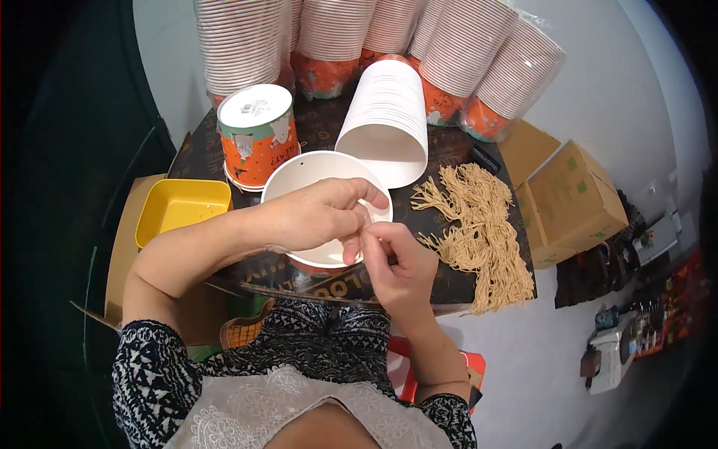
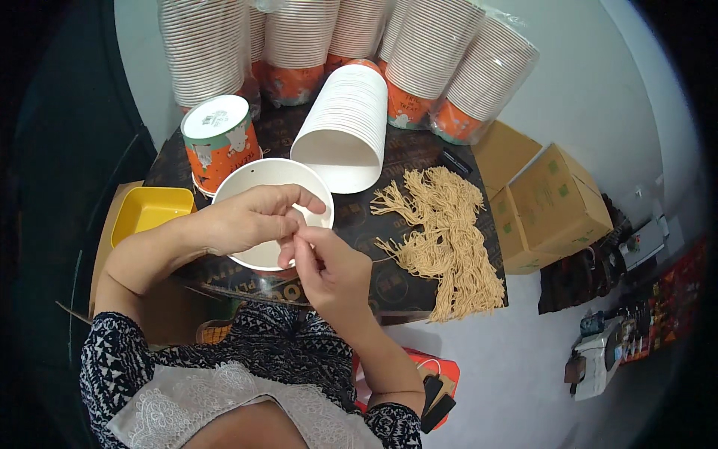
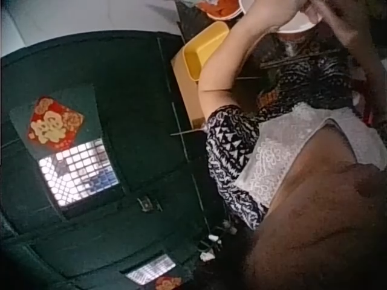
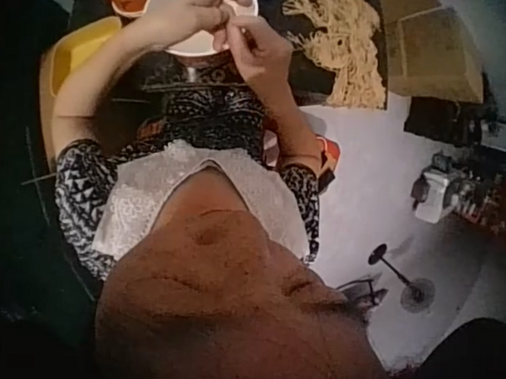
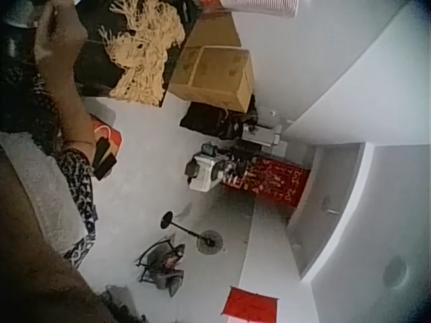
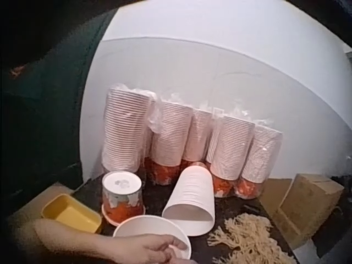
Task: Attaching strings to the inside of paper cups for assembly/packaging.
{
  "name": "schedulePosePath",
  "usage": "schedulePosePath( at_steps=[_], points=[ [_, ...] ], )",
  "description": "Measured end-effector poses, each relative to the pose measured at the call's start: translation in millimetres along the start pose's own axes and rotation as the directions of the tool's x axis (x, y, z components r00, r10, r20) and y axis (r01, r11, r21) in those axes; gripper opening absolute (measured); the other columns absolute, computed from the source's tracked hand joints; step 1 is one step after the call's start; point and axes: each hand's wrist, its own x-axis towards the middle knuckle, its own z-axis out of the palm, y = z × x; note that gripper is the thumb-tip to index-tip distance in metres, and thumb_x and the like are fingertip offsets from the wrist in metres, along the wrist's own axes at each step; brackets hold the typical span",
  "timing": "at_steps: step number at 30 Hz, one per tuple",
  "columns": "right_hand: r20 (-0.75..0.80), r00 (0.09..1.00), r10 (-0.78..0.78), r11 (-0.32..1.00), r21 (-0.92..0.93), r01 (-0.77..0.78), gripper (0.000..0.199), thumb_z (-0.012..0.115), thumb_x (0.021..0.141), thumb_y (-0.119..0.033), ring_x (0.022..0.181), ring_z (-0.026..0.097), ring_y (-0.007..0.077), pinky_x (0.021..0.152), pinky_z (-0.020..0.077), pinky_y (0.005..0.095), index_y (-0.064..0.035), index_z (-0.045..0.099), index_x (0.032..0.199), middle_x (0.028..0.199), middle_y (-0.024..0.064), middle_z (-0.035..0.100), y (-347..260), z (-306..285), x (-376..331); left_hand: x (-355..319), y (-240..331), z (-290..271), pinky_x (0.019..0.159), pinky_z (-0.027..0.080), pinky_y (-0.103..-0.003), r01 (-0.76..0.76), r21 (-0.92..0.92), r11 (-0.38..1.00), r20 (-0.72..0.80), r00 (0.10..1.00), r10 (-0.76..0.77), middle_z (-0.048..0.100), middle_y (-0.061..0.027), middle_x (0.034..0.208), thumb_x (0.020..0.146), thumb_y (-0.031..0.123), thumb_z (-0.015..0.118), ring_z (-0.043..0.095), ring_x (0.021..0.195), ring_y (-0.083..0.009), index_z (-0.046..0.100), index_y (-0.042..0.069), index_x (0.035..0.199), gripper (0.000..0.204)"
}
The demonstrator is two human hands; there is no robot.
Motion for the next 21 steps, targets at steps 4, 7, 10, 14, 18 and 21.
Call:
schedulePosePath(
  at_steps=[4, 7, 10, 14, 18, 21],
  points=[
    [-0.029, 0.979, 0.201, 0.961, 0.199, -0.191, 0.005, 0.058, 0.097, -0.001, 0.063, 0.047, -0.0005, 0.056, 0.0364, 0.0166, -0.0005, 0.062, 0.097, 0.071, -0.0049, 0.058, 2.7, 2.8, -2.7, -2.0, -0.9, -0.6, 0.062, 0.05, -0.025, 0.078, -0.081, 0.994, -0.013, 0.997, -0.08, 0.066, -0.0122, 0.084, 0.088, -0.004, 0.051, 0.062, 0.066, -0.0139, 0.049, -0.01, 0.123, 0.035],
    [0.004, 0.987, 0.163, 0.98, 0.112, -0.163, 0.01, 0.061, 0.096, -0.003, 0.06, 0.053, 0.0025, 0.053, 0.0429, 0.0207, -0.0013, 0.062, 0.105, 0.07, 0.0, 0.061, 7.8, -3.6, -2.7, -1.5, -7.6, -0.2, 0.06, 0.048, -0.024, 0.026, -0.096, 0.995, -0.041, 0.999, -0.03, 0.066, -0.0112, 0.081, 0.085, -0.006, 0.056, 0.06, 0.063, -0.0128, 0.057, -0.008, 0.109, 0.024],
    [0.0, 0.958, 0.288, 0.925, 0.259, -0.278, 0.017, 0.06, 0.096, -0.003, 0.061, 0.051, 0.0014, 0.055, 0.0403, 0.0187, -0.0016, 0.06, 0.113, 0.075, -0.0021, 0.059, -0.2, -13.3, 1.2, -2.4, -6.9, -2.6, 0.06, 0.048, -0.024, 0.053, -0.063, 0.997, -0.022, 0.998, -0.055, 0.065, -0.0098, 0.081, 0.083, -0.007, 0.059, 0.059, 0.063, -0.0121, 0.063, -0.007, 0.096, 0.014],
    [0.002, 0.964, 0.267, 0.898, 0.362, -0.25, 0.021, 0.056, 0.097, 0.0, 0.069, 0.05, 0.0, 0.06, 0.0393, 0.0167, 0.0014, 0.058, 0.117, 0.086, -0.0018, 0.06, -20.7, -27.1, 14.8, -1.8, -3.8, -0.2, 0.061, 0.048, -0.024, 0.069, -0.005, 0.998, -0.031, 0.997, -0.069, 0.065, -0.0079, 0.079, 0.083, -0.007, 0.06, 0.058, 0.063, -0.0115, 0.065, -0.005, 0.09, 0.009],
    [0.128, 0.95, 0.285, 0.874, 0.372, -0.312, 0.017, 0.049, 0.097, 0.002, 0.073, 0.057, 0.0044, 0.064, 0.0442, 0.0188, 0.0026, 0.06, 0.11, 0.088, 0.0029, 0.063, -25.7, -33.4, 32.1, 0.0, -0.9, 2.9, 0.06, 0.048, -0.024, 0.078, 0.017, 0.997, -0.016, 0.997, -0.078, 0.064, -0.0062, 0.076, 0.083, -0.006, 0.063, 0.058, 0.063, -0.0107, 0.065, -0.004, 0.086, 0.005],
    [0.266, 0.942, 0.206, 0.852, 0.425, -0.306, 0.016, 0.047, 0.096, 0.002, 0.076, 0.06, 0.0076, 0.068, 0.0465, 0.0199, 0.0029, 0.06, 0.105, 0.095, 0.006, 0.063, -29.9, -31.0, 45.6, 2.1, -4.7, 2.4, 0.058, 0.046, -0.024, 0.053, 0.043, 0.998, 0.002, 0.999, -0.053, 0.063, -0.005, 0.074, 0.084, -0.003, 0.065, 0.057, 0.061, -0.0096, 0.064, -0.003, 0.082, 0.001]
  ],
)
